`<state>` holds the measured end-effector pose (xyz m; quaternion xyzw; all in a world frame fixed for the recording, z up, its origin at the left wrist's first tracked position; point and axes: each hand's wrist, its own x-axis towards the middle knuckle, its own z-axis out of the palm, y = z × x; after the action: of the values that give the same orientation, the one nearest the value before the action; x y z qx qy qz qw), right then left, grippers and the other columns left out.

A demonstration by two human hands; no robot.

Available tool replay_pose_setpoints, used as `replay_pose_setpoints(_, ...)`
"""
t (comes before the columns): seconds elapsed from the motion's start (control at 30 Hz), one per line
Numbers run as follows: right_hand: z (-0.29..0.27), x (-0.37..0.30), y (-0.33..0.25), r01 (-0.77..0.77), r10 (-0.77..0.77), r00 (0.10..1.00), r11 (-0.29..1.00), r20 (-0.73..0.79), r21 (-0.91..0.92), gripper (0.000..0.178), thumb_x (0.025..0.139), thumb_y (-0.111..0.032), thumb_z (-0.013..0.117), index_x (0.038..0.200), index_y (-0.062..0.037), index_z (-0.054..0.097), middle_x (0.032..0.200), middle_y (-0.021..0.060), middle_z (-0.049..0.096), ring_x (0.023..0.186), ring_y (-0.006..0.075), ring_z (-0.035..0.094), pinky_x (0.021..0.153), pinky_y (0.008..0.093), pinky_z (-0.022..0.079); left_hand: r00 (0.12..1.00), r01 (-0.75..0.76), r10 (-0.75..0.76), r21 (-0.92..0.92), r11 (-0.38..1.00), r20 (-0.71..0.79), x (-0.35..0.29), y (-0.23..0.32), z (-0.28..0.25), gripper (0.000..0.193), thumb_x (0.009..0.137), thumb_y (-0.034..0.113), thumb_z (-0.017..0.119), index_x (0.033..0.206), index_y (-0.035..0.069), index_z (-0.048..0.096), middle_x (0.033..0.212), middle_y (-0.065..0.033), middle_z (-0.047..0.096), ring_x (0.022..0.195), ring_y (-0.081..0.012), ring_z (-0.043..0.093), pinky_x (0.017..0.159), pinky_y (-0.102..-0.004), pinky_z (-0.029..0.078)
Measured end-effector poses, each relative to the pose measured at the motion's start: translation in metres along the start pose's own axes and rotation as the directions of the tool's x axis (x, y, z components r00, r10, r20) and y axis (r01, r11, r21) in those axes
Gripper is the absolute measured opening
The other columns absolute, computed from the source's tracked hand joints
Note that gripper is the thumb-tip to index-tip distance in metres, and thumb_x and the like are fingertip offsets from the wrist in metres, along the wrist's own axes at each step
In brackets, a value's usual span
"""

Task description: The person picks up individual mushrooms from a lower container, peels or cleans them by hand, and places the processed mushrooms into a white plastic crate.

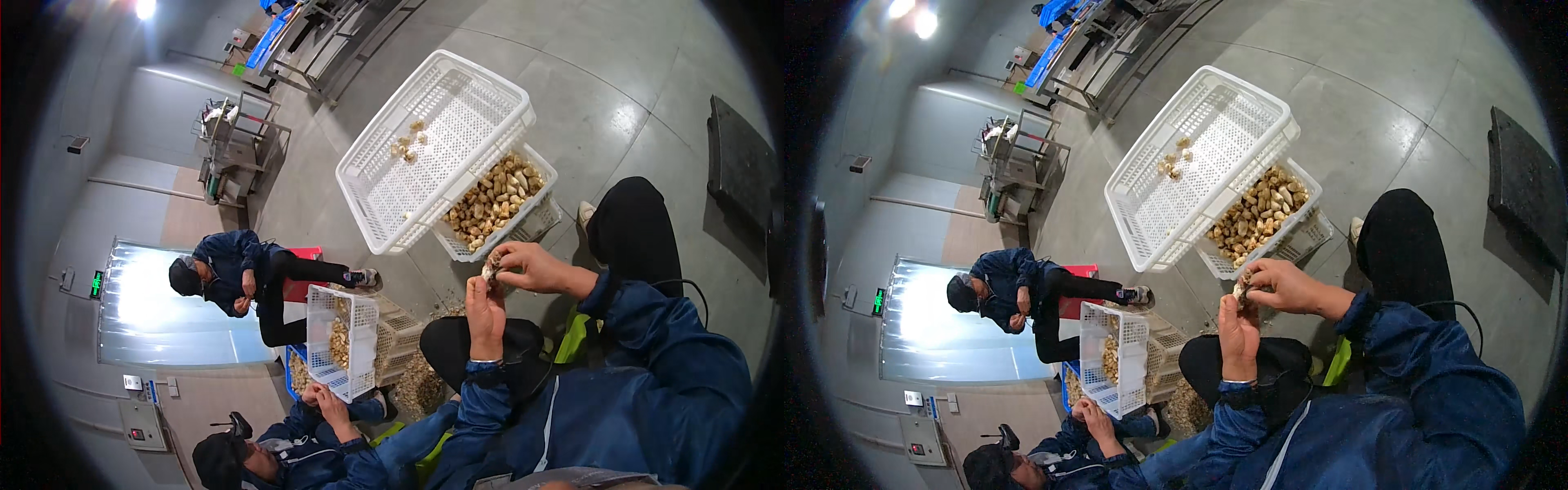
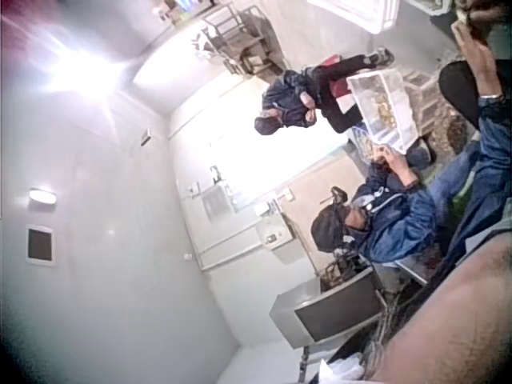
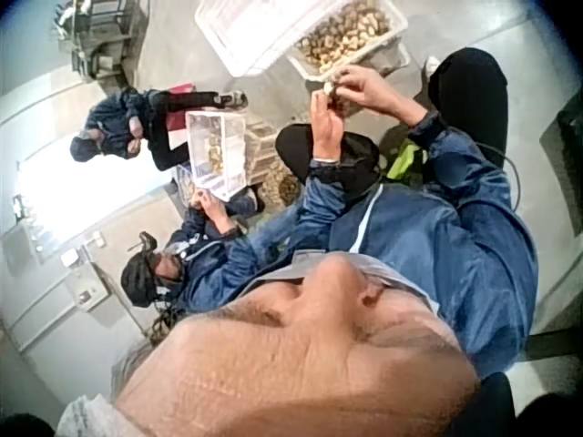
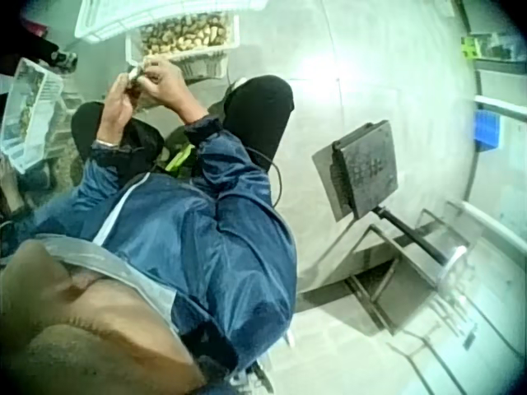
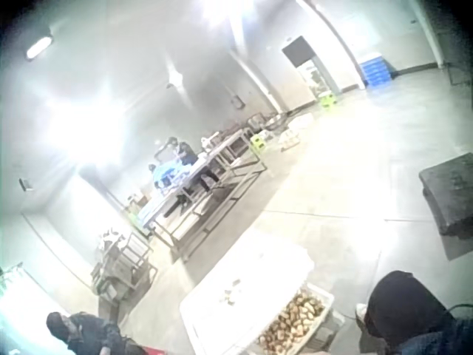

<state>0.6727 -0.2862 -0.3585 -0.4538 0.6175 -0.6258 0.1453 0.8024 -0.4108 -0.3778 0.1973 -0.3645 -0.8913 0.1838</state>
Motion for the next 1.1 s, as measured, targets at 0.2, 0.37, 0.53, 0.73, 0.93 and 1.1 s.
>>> replay_pose_setpoints(0.2,-0.004,0.003,0.000,-0.104,0.094,0.991,0.988,0.090,0.115,0.020,0.083,-0.016,0.068,0.096,-0.0016,0.070,0.106,0.0156,0.062,0.094,0.0283,0.063,0.075,0.0357,0.051,0.998,0.006,-0.006,0.008,1.000,-0.057,-0.002,0.000,0.002,0.028,0.100,0.028,0.051,0.117,0.005,0.053,0.109,-0.0037,0.061,0.094,-0.0129,0.059,0.082,-0.0279,0.048)
replay_pose_setpoints(0.37,-0.006,0.008,-0.004,-0.245,0.237,0.969,0.945,0.062,0.217,0.019,0.086,-0.016,0.065,0.094,0.0008,0.068,0.091,0.0113,0.068,0.080,0.0176,0.064,0.071,0.0312,0.051,0.999,0.004,-0.004,-0.003,1.000,0.035,-0.001,0.006,-0.003,0.023,0.100,0.026,0.051,0.112,0.006,0.053,0.105,-0.0037,0.061,0.091,-0.0117,0.058,0.079,-0.0262,0.048)
replay_pose_setpoints(0.53,-0.008,0.004,-0.010,-0.139,0.128,0.984,0.986,0.126,0.087,0.020,0.088,-0.016,0.063,0.099,-0.0009,0.069,0.089,0.0082,0.067,0.083,0.0114,0.060,0.075,0.0282,0.049,1.000,-0.028,0.028,0.053,0.998,0.001,0.001,0.001,-0.008,0.017,0.099,0.023,0.053,0.106,0.007,0.053,0.103,-0.0035,0.060,0.087,-0.0127,0.056,0.078,-0.0266,0.048)
replay_pose_setpoints(0.73,-0.021,0.009,-0.004,-0.357,0.288,0.923,0.887,0.256,0.292,0.023,0.090,-0.021,0.062,0.101,-0.0014,0.069,0.089,0.0051,0.066,0.082,0.0109,0.058,0.073,0.0278,0.047,0.979,-0.172,0.125,0.321,0.932,0.162,-0.005,0.018,0.008,0.015,0.096,0.019,0.059,0.094,0.007,0.049,0.115,-0.0103,0.062,0.088,-0.0111,0.054,0.083,-0.0260,0.043)
replay_pose_setpoints(0.93,-0.028,0.013,0.000,-0.545,0.420,0.818,0.785,0.394,0.295,0.026,0.090,-0.020,0.062,0.104,0.0012,0.068,0.096,0.0051,0.066,0.085,0.0105,0.058,0.075,0.0260,0.046,0.975,-0.179,0.118,0.353,0.918,0.187,-0.007,0.018,-0.001,0.013,0.096,0.014,0.058,0.093,0.006,0.048,0.119,-0.0153,0.061,0.091,-0.0106,0.053,0.084,-0.0252,0.042)
replay_pose_setpoints(1.1,-0.018,0.006,-0.001,-0.235,0.178,0.948,0.950,0.264,0.205,0.026,0.090,-0.019,0.062,0.104,0.0018,0.068,0.092,0.0022,0.066,0.087,0.0101,0.058,0.077,0.0261,0.047,0.976,-0.191,0.132,0.388,0.901,0.174,-0.005,0.018,0.002,0.015,0.096,0.013,0.058,0.105,0.005,0.048,0.120,-0.0148,0.061,0.095,-0.0124,0.056,0.083,-0.0251,0.044)
